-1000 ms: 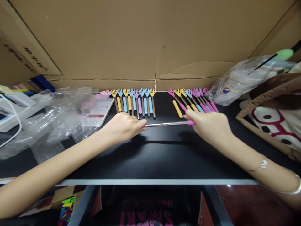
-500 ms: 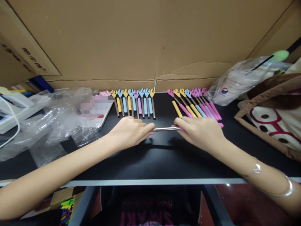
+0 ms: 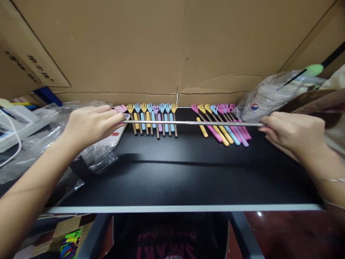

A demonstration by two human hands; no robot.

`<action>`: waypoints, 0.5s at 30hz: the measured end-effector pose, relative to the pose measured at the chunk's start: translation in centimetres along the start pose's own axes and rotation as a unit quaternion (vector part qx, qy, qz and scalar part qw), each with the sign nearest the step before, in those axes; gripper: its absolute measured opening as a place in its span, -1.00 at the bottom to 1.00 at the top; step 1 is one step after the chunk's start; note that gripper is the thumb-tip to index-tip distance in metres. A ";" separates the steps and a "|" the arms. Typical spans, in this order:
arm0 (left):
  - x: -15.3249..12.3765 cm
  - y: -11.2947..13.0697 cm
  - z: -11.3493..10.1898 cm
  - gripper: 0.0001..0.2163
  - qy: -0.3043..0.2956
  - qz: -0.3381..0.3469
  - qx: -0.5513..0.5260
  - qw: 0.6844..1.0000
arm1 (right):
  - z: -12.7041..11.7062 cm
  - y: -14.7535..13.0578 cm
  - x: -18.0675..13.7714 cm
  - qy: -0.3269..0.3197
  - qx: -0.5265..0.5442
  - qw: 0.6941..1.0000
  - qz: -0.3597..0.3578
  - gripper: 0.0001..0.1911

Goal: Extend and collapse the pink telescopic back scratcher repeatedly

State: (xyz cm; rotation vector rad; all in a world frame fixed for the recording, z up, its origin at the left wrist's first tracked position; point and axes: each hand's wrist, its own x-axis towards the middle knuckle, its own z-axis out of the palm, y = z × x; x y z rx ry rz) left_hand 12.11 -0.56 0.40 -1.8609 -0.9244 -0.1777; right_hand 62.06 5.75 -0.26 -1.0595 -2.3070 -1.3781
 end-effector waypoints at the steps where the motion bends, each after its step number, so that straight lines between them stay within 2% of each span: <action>1: -0.5 -0.3 0.5 -0.71 0.012 -0.004 0.003 1.000 | 0.6 0.6 -0.4 -0.002 0.001 1.000 -0.002 -0.44; 7: -0.9 -0.5 2.2 -0.72 0.030 0.015 -0.011 0.999 | 1.8 1.0 -0.2 0.029 -0.014 0.999 -0.020 -0.56; 12: -2.9 -2.1 3.2 -0.72 -0.025 -0.029 -0.021 0.999 | 3.5 3.5 -2.1 -0.033 -0.005 0.999 0.033 -0.50; 15: -3.9 -2.8 3.7 -0.71 -0.036 -0.018 -0.026 0.999 | 4.6 5.0 -3.7 -0.077 0.011 0.995 0.060 -0.48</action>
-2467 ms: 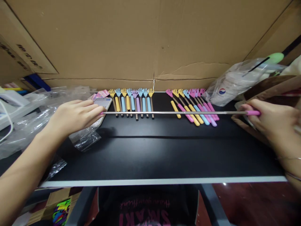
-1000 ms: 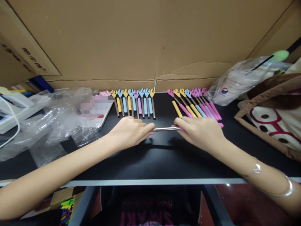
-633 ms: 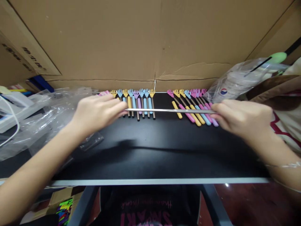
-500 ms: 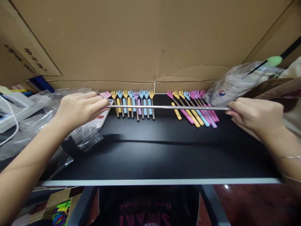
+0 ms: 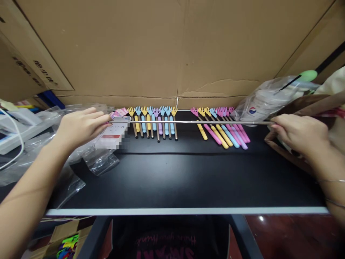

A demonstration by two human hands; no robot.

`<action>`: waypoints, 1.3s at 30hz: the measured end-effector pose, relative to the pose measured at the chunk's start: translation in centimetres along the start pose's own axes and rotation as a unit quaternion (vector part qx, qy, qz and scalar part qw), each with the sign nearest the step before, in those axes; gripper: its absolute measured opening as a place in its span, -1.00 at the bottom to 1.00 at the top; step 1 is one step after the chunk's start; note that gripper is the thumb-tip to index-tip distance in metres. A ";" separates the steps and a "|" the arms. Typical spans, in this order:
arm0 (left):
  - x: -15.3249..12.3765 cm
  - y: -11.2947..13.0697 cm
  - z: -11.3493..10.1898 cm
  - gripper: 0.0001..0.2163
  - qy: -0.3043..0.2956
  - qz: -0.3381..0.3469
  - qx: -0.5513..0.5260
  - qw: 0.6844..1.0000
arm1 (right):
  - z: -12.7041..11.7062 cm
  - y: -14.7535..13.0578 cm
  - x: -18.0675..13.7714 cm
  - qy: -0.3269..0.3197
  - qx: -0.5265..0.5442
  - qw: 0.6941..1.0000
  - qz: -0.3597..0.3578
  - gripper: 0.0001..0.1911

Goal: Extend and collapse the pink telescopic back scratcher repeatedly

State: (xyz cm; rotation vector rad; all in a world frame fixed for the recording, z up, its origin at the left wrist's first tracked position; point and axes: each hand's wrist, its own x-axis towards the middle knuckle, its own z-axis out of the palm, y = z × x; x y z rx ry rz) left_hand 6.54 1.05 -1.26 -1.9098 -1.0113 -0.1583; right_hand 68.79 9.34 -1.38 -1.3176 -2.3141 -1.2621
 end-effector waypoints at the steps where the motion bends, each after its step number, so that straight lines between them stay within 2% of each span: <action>1: -0.1 -0.1 0.1 -0.72 0.000 0.001 -0.001 1.000 | 0.2 0.3 -0.2 -0.009 0.003 1.000 0.007 -0.48; 5: 0.1 0.2 0.1 -0.72 -0.001 -0.002 -0.005 1.000 | 0.3 0.3 -0.3 -0.014 0.007 1.000 0.007 -0.48; 10: -0.3 0.3 0.0 -0.67 -0.028 -0.028 -0.041 0.998 | 0.0 -0.3 -0.1 0.012 0.004 1.000 -0.001 -0.47; 16: -1.1 0.2 0.3 -0.60 -0.066 -0.088 -0.091 0.990 | 0.1 -1.1 -0.3 -0.053 0.072 0.996 0.006 -0.49; 22: -1.0 0.4 0.2 -0.61 -0.067 -0.079 -0.068 0.992 | 0.0 -1.8 -0.4 -0.090 0.096 0.991 0.019 -0.48; 30: -1.0 0.7 -0.4 -0.60 -0.060 -0.092 -0.057 0.992 | -0.1 -2.2 -0.5 -0.116 0.092 0.983 0.110 -0.39; 36: -0.9 0.7 -0.5 -0.63 -0.068 -0.072 -0.071 0.993 | 0.0 -1.7 -0.8 -0.138 0.118 0.982 0.044 -0.49; 39: -0.8 0.8 -0.6 -0.64 -0.065 -0.069 -0.075 0.993 | 0.2 -1.5 -0.8 -0.137 0.132 0.980 0.055 -0.52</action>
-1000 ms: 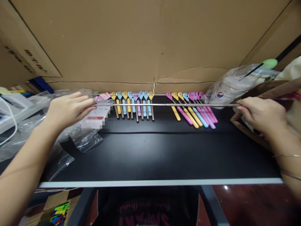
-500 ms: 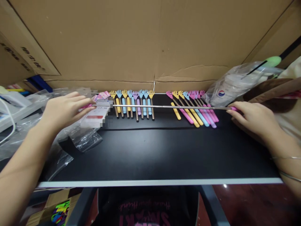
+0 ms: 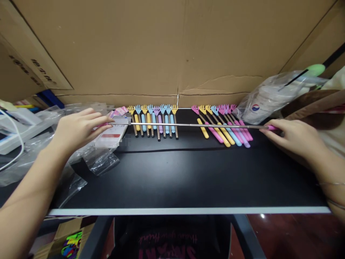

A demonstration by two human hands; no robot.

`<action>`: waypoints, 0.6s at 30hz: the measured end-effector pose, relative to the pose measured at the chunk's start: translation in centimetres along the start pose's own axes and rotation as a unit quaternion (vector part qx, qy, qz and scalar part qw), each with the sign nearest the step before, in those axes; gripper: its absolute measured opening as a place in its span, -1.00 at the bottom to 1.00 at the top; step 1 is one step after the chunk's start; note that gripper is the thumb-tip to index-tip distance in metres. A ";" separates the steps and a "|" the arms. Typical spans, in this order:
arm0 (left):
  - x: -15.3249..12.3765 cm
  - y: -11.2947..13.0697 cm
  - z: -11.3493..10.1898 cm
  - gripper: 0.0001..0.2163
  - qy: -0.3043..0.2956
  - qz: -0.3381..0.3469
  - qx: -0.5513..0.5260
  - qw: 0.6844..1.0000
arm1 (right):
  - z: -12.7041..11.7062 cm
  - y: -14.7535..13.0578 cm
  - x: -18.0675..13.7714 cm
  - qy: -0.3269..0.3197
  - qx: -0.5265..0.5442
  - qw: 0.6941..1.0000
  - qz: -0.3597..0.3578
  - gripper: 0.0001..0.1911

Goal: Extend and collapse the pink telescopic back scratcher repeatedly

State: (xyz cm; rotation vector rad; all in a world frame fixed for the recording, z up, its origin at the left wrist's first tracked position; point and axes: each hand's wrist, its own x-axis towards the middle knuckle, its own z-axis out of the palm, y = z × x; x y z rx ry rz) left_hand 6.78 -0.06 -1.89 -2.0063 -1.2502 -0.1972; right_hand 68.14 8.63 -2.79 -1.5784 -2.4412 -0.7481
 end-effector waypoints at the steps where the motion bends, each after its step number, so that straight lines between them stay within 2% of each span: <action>1: 0.0 0.0 0.0 -0.63 0.001 0.000 -0.002 1.000 | 0.0 0.0 0.0 0.000 0.005 1.000 0.005 -0.52; 7: 0.2 0.1 -0.2 -0.65 0.020 0.009 -0.023 0.999 | 0.2 0.1 0.0 -0.013 0.023 0.999 0.023 -0.51; 13: 0.4 0.1 -0.6 -0.66 0.058 0.031 -0.005 0.998 | 0.6 0.7 -0.1 0.002 0.012 0.999 0.039 -0.58; 18: 0.4 0.1 -0.6 -0.61 0.030 -0.001 -0.014 0.999 | 0.5 1.0 -0.1 0.008 -0.008 0.996 0.086 -0.64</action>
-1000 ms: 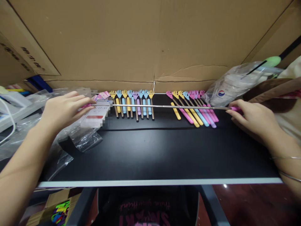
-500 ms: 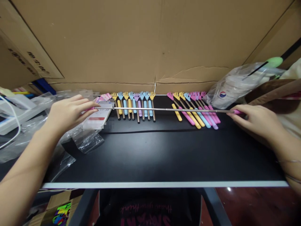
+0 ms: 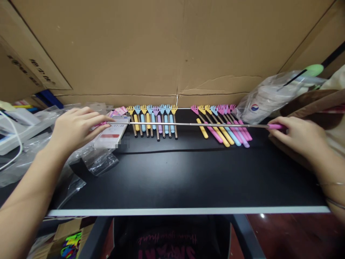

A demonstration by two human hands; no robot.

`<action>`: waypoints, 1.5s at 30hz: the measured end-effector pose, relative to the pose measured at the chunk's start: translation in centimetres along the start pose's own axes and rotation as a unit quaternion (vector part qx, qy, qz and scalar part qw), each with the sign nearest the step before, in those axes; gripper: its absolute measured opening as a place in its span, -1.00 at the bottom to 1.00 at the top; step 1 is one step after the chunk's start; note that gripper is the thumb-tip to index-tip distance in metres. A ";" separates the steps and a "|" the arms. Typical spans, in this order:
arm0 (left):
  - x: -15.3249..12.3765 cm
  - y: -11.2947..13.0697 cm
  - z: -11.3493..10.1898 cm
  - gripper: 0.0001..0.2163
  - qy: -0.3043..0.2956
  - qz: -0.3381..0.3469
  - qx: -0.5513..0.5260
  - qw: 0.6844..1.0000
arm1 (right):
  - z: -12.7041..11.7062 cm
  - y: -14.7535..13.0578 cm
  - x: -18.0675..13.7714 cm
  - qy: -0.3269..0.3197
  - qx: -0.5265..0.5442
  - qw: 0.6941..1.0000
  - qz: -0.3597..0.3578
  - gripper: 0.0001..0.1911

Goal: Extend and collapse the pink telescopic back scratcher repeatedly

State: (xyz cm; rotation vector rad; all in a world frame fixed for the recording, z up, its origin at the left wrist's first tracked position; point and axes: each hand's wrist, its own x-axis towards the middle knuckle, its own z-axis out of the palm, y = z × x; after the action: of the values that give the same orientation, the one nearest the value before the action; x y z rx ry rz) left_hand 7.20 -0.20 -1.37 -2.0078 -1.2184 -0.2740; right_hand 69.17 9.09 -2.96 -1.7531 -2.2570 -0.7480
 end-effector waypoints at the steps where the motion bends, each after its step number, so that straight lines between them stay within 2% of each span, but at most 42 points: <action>1: -0.1 -0.1 0.0 -0.60 -0.011 -0.004 -0.006 1.000 | -0.1 -0.1 0.0 0.012 -0.002 1.000 0.007 -0.65; 6: -0.4 -0.4 0.2 -0.58 -0.041 -0.043 -0.037 0.998 | -1.0 -0.8 -0.3 0.122 -0.013 0.992 0.009 -0.64; 10: -0.5 -0.4 0.2 -0.60 -0.031 -0.063 -0.033 0.997 | -1.6 -1.1 -0.4 0.211 0.011 0.977 -0.009 -0.69; 13: -0.4 -0.3 0.0 -0.62 -0.021 -0.068 -0.037 0.997 | -1.9 -1.2 -0.4 0.246 0.022 0.969 -0.009 -0.72; 23: -0.6 -0.5 0.3 -0.60 -0.037 -0.077 -0.046 0.995 | -2.0 -1.4 -0.4 0.212 0.033 0.977 0.018 -0.74; 34: -0.8 -0.7 0.9 -0.55 -0.043 -0.051 -0.039 0.997 | -1.6 -1.1 -0.2 0.176 -0.013 0.983 -0.046 -0.67; 39: -0.6 -0.7 1.2 -0.52 -0.031 -0.027 0.019 0.999 | -1.4 -1.2 -0.3 0.161 -0.043 0.985 -0.040 -0.65; 45: -0.3 -0.3 0.5 -0.65 0.000 0.027 0.083 0.996 | -1.4 -1.8 -0.4 0.174 -0.103 0.976 -0.080 -0.65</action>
State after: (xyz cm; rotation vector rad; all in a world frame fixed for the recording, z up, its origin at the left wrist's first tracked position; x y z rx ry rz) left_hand 6.75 0.03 -1.71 -1.8942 -1.1464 -0.1404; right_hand 67.33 7.71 -2.41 -1.3904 -2.1567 -1.2523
